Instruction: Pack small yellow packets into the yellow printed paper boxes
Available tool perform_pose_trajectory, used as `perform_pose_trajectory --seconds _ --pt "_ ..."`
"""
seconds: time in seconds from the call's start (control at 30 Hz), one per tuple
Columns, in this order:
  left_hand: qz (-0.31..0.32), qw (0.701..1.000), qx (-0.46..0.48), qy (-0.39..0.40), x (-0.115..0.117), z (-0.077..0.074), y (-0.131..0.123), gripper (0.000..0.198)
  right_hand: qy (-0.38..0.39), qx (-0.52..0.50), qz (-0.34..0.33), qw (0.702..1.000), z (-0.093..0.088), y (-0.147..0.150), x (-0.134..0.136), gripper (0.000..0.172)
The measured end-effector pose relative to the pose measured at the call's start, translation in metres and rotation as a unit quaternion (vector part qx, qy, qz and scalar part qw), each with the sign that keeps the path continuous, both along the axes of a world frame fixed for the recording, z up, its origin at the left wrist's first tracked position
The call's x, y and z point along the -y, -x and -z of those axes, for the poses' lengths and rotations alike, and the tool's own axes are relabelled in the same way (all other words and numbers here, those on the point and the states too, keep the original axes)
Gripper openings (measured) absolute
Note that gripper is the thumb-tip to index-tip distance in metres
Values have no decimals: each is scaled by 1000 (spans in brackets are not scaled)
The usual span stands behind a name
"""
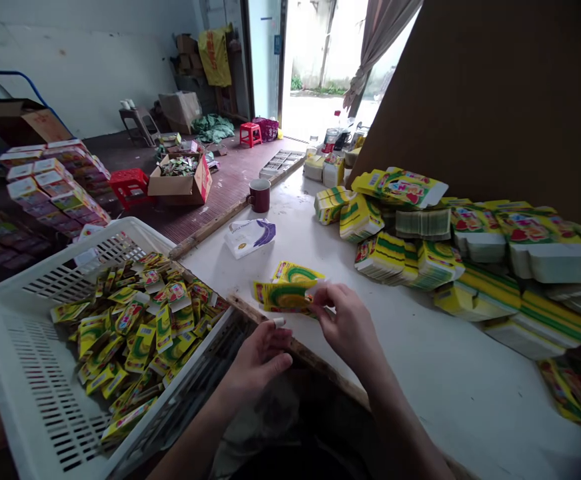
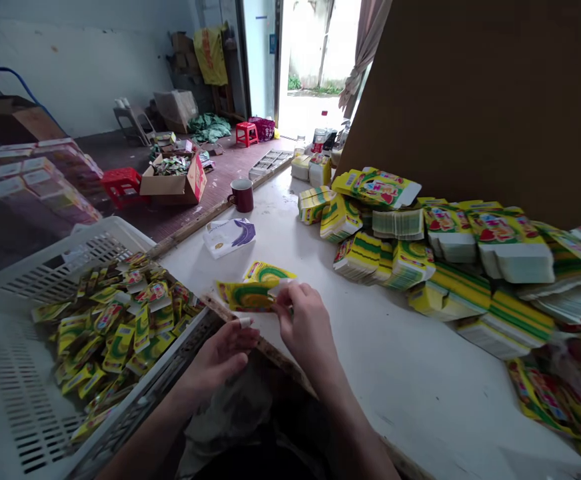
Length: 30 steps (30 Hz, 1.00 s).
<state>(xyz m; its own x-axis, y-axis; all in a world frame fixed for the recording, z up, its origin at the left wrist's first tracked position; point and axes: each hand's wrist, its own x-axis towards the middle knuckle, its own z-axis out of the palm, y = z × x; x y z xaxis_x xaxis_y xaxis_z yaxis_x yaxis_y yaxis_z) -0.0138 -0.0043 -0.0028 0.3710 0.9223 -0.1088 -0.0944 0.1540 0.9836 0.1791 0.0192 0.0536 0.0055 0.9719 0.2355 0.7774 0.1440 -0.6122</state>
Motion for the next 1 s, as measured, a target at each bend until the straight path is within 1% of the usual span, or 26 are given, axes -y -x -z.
perform_pose_trajectory --seconds 0.07,0.1,0.17,0.2,0.27,0.3,0.33,0.37,0.4,0.47,0.53,0.57,0.63,0.7,0.73,0.77,0.87,0.93,1.0 --pt "-48 994 102 8 0 4 -4 49 11 -41 -50 998 -2 11 17 14" --pt "-83 990 118 -2 0 6 -5 45 25 -71 -76 994 -2 16 24 15" --pt "-153 983 84 -63 2 7 -5 39 59 -142 -106 982 3 26 35 15" --pt "-170 977 53 -114 3 7 -4 36 73 -182 -109 975 6 30 38 14" --pt "-166 962 4 -217 6 9 -1 35 87 -257 -100 957 12 36 41 12" --pt "-159 955 -6 -252 8 10 -1 36 87 -288 -95 949 15 37 41 12" --pt "-154 951 -8 -267 9 11 0 36 87 -316 -92 940 17 39 41 12" --pt "-155 953 -3 -259 10 12 -1 36 90 -342 -91 931 18 39 40 11" --pt "-161 959 10 -234 10 12 -2 36 97 -368 -90 920 19 39 39 10" --pt "-167 972 65 -153 10 11 -5 36 121 -422 -89 894 20 40 38 12" --pt "-152 975 147 -70 7 7 -8 37 138 -456 -86 875 21 43 37 15" --pt "-138 972 184 -40 6 4 -8 38 140 -454 -85 876 22 45 38 15" --pt "-118 964 237 -3 3 -1 -7 42 132 -417 -87 895 24 49 40 15" --pt "-122 960 251 1 3 -4 -4 43 124 -378 -98 912 26 54 43 16" --pt "-131 962 241 -4 3 -4 -2 41 122 -376 -104 913 27 56 44 16" --pt "-141 965 223 -14 5 -3 0 39 122 -388 -109 907 28 57 46 15" --pt "-153 972 172 -40 9 1 2 40 136 -462 -121 868 31 59 48 11" --pt "-149 975 161 -39 12 3 -1 43 147 -503 -128 842 33 58 48 16" --pt "-142 977 159 -26 13 1 -6 42 158 -518 -137 829 34 59 50 20"
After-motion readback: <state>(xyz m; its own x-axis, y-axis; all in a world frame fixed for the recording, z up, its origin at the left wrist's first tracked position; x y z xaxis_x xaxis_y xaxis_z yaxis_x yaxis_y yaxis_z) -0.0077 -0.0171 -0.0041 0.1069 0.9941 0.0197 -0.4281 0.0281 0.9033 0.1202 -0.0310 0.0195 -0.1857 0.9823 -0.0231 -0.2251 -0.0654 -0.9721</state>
